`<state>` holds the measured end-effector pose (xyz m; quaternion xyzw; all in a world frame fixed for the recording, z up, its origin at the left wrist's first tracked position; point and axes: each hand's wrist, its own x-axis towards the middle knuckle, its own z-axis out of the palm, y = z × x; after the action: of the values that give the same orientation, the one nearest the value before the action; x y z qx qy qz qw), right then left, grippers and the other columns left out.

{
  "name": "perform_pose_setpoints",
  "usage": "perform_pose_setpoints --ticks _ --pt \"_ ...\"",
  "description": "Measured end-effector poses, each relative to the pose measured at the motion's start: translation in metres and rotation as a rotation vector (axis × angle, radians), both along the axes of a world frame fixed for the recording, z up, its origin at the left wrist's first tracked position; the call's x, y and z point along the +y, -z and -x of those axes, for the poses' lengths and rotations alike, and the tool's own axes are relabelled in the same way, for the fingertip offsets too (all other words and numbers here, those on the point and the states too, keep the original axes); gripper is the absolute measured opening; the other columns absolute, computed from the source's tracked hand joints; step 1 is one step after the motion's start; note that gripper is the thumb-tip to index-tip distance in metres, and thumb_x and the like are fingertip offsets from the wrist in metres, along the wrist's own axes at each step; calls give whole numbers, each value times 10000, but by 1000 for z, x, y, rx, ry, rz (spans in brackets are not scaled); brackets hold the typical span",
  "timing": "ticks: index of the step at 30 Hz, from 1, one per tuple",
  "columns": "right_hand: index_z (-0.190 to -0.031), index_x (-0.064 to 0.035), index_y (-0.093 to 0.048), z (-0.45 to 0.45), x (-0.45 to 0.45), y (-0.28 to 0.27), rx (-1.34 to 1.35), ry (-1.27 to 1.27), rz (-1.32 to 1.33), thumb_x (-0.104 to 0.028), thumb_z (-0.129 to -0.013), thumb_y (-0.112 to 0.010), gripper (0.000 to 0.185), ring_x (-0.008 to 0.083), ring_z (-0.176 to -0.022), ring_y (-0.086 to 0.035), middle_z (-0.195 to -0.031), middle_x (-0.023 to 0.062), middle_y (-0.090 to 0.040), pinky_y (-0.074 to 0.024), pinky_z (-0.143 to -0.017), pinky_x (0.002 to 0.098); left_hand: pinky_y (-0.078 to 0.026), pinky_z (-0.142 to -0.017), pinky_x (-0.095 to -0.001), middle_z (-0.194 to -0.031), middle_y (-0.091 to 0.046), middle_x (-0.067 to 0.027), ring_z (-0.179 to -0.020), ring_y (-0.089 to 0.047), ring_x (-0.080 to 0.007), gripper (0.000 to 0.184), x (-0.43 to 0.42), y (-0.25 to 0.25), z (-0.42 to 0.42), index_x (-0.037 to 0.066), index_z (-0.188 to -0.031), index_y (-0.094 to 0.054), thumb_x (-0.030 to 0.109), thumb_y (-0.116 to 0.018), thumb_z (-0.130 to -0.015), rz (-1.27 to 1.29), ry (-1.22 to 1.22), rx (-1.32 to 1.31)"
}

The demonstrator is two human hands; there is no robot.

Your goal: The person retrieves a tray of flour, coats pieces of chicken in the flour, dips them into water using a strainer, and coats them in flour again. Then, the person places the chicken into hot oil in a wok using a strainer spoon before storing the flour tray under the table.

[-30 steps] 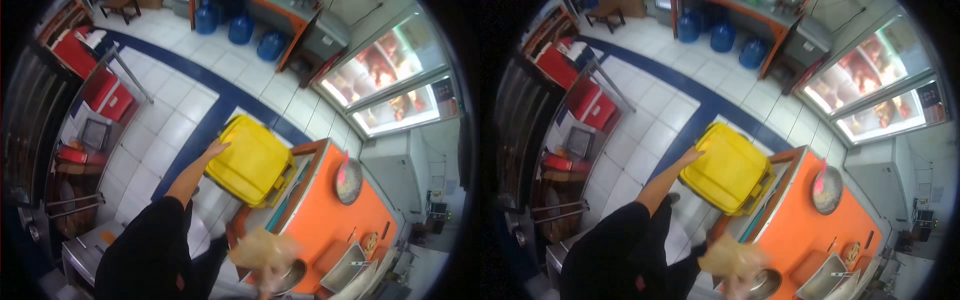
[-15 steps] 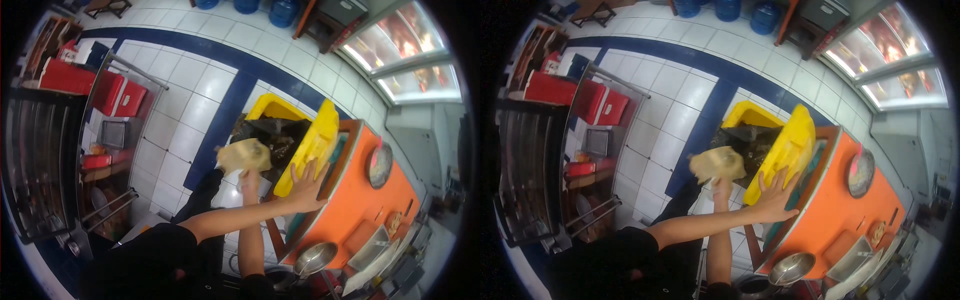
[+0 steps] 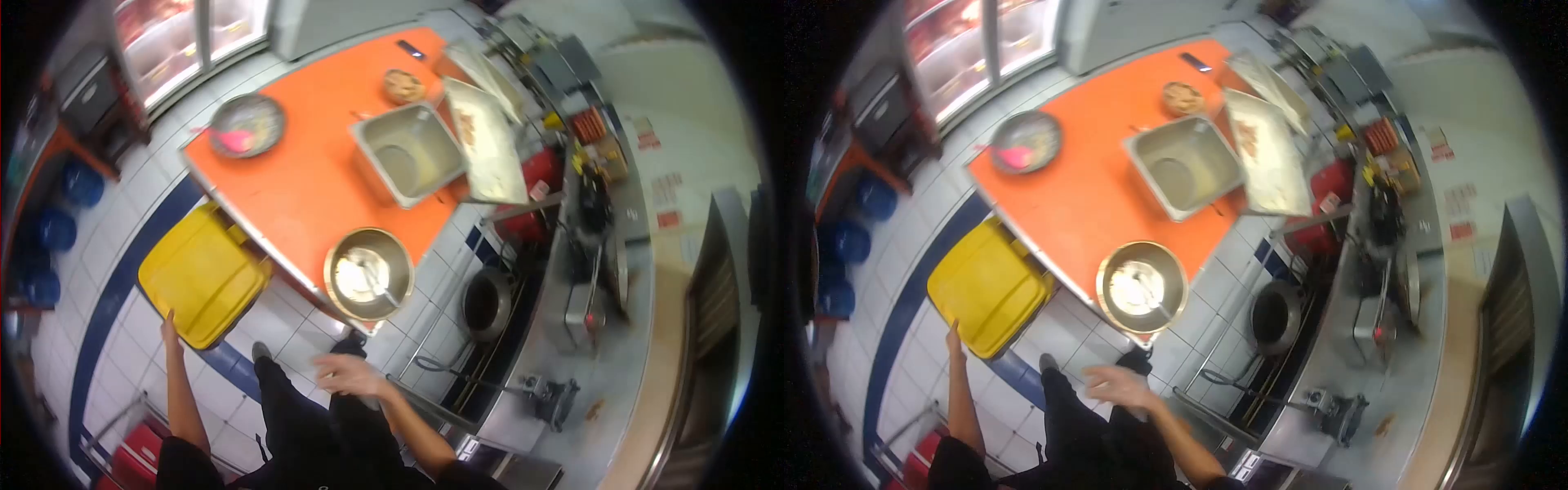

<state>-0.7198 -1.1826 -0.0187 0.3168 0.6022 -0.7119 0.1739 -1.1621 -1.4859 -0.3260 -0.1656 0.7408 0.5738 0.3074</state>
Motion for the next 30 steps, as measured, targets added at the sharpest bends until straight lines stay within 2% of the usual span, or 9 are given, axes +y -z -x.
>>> perform_pose_setpoints --ticks 5,8,11,13,15,19,23,26,30 --pt "-1563 -192 -222 -180 130 -82 259 1011 -252 -242 -916 -697 805 259 -954 -654 -1333 174 -544 -573 -745 359 -456 -974 -317 -1127 -608 -88 -1061 -581 -189 273 200 -219 -154 24 -1212 -578 205 -569 -1008 -183 243 657" --pt "-1583 -285 -92 -212 222 -86 584 1486 -174 -271 -919 -685 890 370 -1140 -593 -1474 203 -374 -573 -832 460 -485 -924 -350 -1157 -617 -86 -990 -600 -195 513 352 -351 -347 28 -1222 -580 109 -799 -765 -469 944 594" --pt "-1577 -355 -20 -237 315 -54 644 1314 -295 -254 -981 -573 819 454 -1291 -478 -1546 183 -256 -523 -938 578 -478 -837 -348 -1134 -614 -116 -978 -594 -232 660 492 -424 -506 14 -1267 -556 181 -865 -708 -628 1263 777" --pt "-1575 -359 -6 -261 369 -27 544 1013 -819 -216 -1007 -514 775 460 -1308 -464 -1586 162 -221 -500 -966 615 -472 -797 -350 -1118 -607 -129 -946 -584 -252 651 560 -431 -574 4 -1271 -542 196 -855 -733 -703 1238 849" --pt "-1565 -429 65 -263 396 -126 787 1450 176 -345 -998 -595 874 412 -1329 -457 -1598 149 -189 -490 -998 558 -468 -755 -368 -954 -623 -134 -858 -579 -284 313 614 -430 -615 2 -1078 -619 43 -746 -795 -783 1167 861" --pt "-1565 -300 168 -305 472 -149 806 1456 224 -353 -1046 -515 859 370 -1257 -517 -1475 100 -354 -501 -947 466 -462 -737 -381 -863 -612 -136 -818 -575 -318 171 682 -456 -651 8 -928 -622 -39 -707 -786 -766 1293 1114" --pt "-1584 -383 10 -307 547 -133 733 1277 79 -446 -1006 -562 815 377 -1331 -463 -1581 137 -219 -499 -983 492 -474 -774 -386 -916 -621 -143 -878 -587 -328 243 726 -437 -651 11 -957 -614 2 -765 -767 -725 1368 1024" --pt "-1508 -207 -288 -286 616 -94 926 1068 -202 -416 -1018 -535 587 316 -1217 -543 -1452 133 -399 -483 -1006 445 -439 -973 -349 -1209 -553 -121 -1097 -550 -237 625 755 -437 -626 15 -1253 -544 151 -864 -733 -682 1352 845" --pt "-1392 8 -454 -281 712 -162 791 1171 14 -166 -1007 -595 446 247 -1023 -645 -1186 148 -602 -548 -885 319 -478 -831 -322 -1133 -593 -100 -971 -589 -202 558 798 -396 -586 30 -1267 -552 166 -816 -794 -422 821 694"
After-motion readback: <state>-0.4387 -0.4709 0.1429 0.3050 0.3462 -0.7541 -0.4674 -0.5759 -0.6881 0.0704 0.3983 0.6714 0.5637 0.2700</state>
